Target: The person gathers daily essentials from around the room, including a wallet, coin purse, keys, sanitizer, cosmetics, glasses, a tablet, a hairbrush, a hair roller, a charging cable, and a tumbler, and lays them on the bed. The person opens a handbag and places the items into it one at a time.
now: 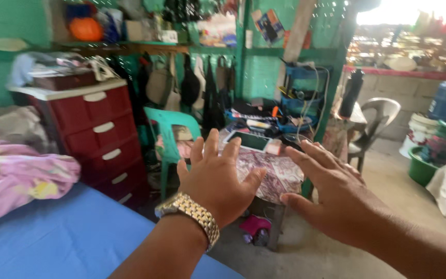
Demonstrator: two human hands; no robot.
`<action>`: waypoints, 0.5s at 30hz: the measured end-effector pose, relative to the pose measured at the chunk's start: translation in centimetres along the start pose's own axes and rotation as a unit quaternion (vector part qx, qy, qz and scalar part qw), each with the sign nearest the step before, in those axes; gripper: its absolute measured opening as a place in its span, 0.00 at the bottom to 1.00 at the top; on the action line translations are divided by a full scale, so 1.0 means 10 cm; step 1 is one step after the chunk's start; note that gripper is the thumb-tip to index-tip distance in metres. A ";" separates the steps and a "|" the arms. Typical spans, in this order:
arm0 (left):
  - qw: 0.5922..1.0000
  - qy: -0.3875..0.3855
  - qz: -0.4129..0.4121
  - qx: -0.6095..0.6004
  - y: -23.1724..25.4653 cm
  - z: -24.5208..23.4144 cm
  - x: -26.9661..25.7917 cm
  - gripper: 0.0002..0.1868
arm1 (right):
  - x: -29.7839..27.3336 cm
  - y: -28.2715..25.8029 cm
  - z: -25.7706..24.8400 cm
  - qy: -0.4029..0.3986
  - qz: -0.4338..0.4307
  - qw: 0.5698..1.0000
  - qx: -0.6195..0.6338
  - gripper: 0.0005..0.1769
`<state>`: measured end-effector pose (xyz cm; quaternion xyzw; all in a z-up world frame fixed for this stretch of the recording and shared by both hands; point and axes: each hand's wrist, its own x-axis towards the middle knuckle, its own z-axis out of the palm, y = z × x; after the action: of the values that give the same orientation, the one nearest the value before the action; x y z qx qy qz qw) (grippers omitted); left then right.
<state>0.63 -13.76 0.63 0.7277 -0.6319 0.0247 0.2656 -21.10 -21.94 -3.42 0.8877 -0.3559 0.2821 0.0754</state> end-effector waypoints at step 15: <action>0.999 -0.041 -0.026 -0.009 0.40 1.42 1.63 0.45 | 0.58 1.81 0.91 -0.019 0.011 0.999 0.031 0.50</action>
<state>-4.13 -34.66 -4.04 0.7420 -0.6233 -0.0181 0.2463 -25.79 -41.72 -8.99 0.8909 -0.3577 0.2772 0.0376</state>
